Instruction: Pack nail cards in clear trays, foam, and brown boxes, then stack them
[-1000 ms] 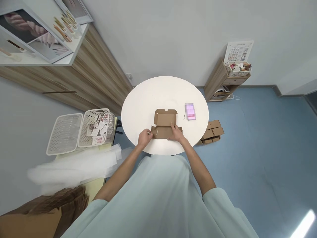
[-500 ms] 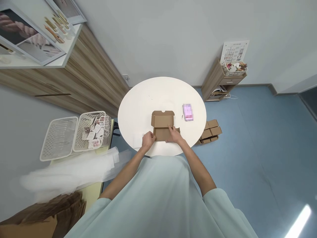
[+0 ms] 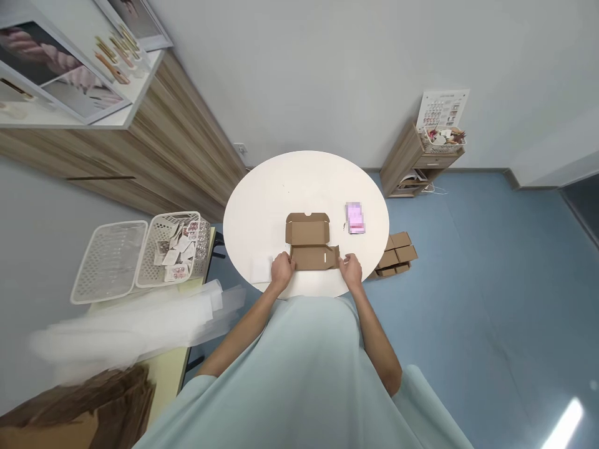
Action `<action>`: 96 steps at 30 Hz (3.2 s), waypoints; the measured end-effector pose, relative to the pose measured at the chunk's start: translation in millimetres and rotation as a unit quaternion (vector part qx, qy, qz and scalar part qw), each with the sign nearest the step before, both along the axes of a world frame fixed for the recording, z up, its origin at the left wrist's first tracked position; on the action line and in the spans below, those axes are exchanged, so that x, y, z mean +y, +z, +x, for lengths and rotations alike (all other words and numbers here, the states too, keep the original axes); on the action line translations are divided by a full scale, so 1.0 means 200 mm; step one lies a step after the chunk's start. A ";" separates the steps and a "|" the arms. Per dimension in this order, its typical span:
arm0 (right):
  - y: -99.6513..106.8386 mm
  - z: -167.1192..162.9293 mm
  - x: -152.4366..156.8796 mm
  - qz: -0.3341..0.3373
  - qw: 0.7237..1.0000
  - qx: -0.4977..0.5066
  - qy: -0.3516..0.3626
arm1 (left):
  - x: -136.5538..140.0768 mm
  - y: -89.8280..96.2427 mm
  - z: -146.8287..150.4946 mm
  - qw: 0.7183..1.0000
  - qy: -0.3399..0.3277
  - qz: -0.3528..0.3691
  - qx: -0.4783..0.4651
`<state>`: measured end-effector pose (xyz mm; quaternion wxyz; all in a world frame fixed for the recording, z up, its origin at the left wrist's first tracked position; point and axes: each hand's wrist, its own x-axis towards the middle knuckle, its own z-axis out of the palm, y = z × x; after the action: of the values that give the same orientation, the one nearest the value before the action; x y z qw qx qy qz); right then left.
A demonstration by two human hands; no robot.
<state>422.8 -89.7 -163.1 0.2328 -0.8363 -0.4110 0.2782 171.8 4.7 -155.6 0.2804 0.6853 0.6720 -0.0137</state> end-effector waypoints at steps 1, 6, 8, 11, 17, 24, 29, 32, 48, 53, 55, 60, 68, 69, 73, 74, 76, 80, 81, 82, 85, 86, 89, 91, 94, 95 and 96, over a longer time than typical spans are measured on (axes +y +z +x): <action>-0.01 0.01 -0.01 -0.026 1.000 0.009 0.005 | 0.00 0.00 0.00 1.000 0.001 -0.001 0.001; -0.03 -0.05 0.00 -0.051 0.998 0.010 0.041 | 0.00 0.00 0.02 1.000 0.010 0.007 0.003; -0.01 -0.07 0.01 -0.046 0.998 0.001 0.053 | 0.00 0.01 0.02 1.000 0.013 0.008 0.004; 0.04 -0.10 0.02 -0.038 0.996 -0.004 0.079 | -0.01 0.02 0.04 1.000 0.015 0.009 0.004; 0.11 -0.18 0.05 -0.022 0.992 0.017 0.126 | -0.03 0.04 0.07 1.000 0.020 0.002 -0.006; 0.11 -0.16 0.17 -0.085 0.984 -0.055 0.144 | -0.04 0.04 0.09 1.000 0.018 0.006 0.007; 0.10 -0.17 0.23 -0.144 0.970 -0.120 0.156 | -0.06 0.05 0.10 1.000 0.019 -0.002 0.007; 0.11 -0.20 0.24 -0.160 0.964 -0.148 0.155 | -0.07 0.05 0.10 1.000 0.015 -0.001 0.014; 0.21 -0.19 0.14 -0.132 0.972 -0.154 0.117 | -0.13 0.01 -0.25 0.989 0.117 0.078 -0.052; 0.24 -0.18 0.07 -0.099 0.986 -0.104 0.085 | -0.15 -0.04 -0.51 0.973 0.222 0.055 0.026; 0.25 -0.18 0.05 -0.094 0.988 -0.091 0.084 | -0.15 -0.05 -0.55 0.973 0.226 0.037 0.033; 0.28 -0.19 0.04 -0.094 0.990 -0.071 0.082 | -0.12 -0.03 -0.55 0.977 0.205 0.044 0.037; 0.32 -0.22 0.05 -0.035 0.995 0.000 0.094 | -0.04 0.11 -0.46 0.979 0.191 0.020 -0.066; 0.32 -0.22 0.05 -0.018 0.995 0.028 0.094 | -0.02 0.13 -0.44 0.974 0.198 0.014 -0.108; 0.35 -0.25 0.09 0.060 0.975 0.198 0.079 | 0.02 0.22 -0.27 0.928 0.211 -0.043 -0.303; 0.35 -0.25 0.10 0.078 0.965 0.239 0.076 | 0.02 0.24 -0.22 0.917 0.204 -0.058 -0.338; 0.35 -0.26 0.14 0.108 0.946 0.294 0.076 | 0.04 0.28 -0.12 0.902 0.186 -0.079 -0.381; 0.32 -0.25 0.20 0.128 0.947 0.286 0.074 | 0.06 0.29 0.03 0.899 0.169 -0.103 -0.391; 0.31 -0.24 0.21 0.124 0.952 0.271 0.073 | 0.06 0.28 0.06 0.900 0.171 -0.107 -0.386; 0.29 -0.23 0.22 0.119 0.957 0.254 0.073 | 0.06 0.26 0.08 0.900 0.176 -0.112 -0.382; 0.24 -0.21 0.24 0.089 0.972 0.204 0.073 | 0.04 0.19 0.14 0.907 0.198 -0.102 -0.358; 0.22 -0.21 0.24 0.075 0.976 0.189 0.073 | 0.04 0.16 0.15 0.914 0.202 -0.086 -0.340; 0.16 -0.21 0.23 0.035 0.984 0.157 0.074 | 0.01 0.08 0.18 0.944 0.189 -0.039 -0.267; 0.12 -0.22 0.23 0.015 0.987 0.139 0.078 | -0.01 0.04 0.20 0.960 0.159 -0.030 -0.228; 0.08 -0.22 0.22 -0.005 0.990 0.115 0.085 | -0.03 0.00 0.20 0.972 0.108 -0.029 -0.207; 0.07 -0.22 0.21 -0.011 0.990 0.107 0.087 | -0.03 -0.01 0.20 0.975 0.094 -0.029 -0.202; 0.06 -0.22 0.21 -0.019 0.991 0.100 0.088 | -0.04 -0.02 0.21 0.977 0.082 -0.029 -0.195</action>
<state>378.3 -47.4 -150.7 0.2319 -0.7694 -0.4521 0.3872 212.9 -2.8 -158.9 0.4264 0.6090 0.6573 0.1239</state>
